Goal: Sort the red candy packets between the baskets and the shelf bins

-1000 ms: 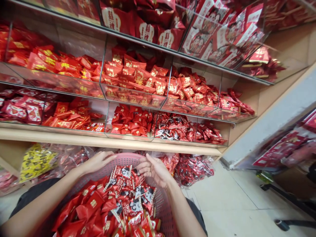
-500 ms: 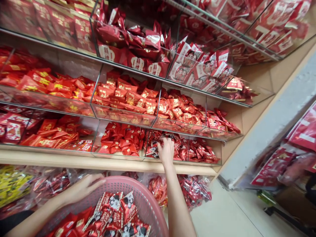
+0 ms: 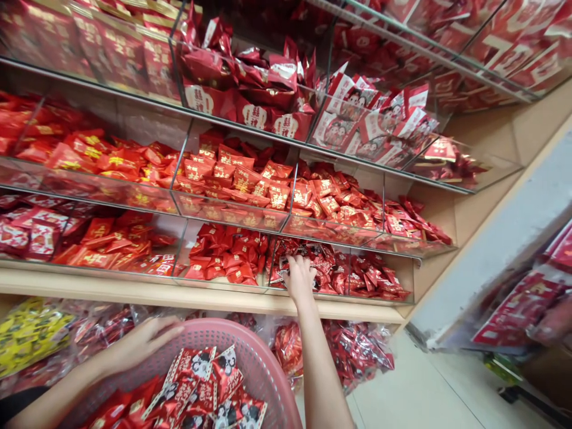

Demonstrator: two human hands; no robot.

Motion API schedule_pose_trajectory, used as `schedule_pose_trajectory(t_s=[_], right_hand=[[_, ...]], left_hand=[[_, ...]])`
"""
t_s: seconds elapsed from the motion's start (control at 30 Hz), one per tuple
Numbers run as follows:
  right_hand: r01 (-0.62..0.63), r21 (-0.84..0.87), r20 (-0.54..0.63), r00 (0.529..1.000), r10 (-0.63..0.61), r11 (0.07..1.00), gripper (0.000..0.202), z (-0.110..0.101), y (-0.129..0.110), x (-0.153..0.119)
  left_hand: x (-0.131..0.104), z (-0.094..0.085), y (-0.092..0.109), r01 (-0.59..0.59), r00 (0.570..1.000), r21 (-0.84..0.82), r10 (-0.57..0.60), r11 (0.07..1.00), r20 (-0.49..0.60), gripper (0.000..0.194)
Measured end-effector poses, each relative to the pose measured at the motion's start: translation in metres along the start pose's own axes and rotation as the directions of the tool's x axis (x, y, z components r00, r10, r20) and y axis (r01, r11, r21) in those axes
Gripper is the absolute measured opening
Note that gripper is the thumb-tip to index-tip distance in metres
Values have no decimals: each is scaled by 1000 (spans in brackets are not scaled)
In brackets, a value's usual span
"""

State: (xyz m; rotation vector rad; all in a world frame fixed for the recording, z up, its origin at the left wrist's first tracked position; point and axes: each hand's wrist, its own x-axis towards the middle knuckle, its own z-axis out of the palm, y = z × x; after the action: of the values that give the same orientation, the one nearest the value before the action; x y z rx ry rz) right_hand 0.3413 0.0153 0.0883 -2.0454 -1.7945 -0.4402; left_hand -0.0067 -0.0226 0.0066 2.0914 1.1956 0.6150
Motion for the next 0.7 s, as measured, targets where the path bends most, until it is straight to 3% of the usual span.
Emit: schedule_pose_trajectory(t_s=[0.37, 0.7], right_hand=[[-3, -115, 74, 997, 11, 993, 51, -8, -5, -1], [26, -70, 102, 995, -19, 997, 57, -6, -1, 2]], left_hand=[[0, 1, 1, -7, 1000, 82, 7, 997, 5, 40], [1, 2, -1, -2, 1000, 78, 2, 997, 11, 40]])
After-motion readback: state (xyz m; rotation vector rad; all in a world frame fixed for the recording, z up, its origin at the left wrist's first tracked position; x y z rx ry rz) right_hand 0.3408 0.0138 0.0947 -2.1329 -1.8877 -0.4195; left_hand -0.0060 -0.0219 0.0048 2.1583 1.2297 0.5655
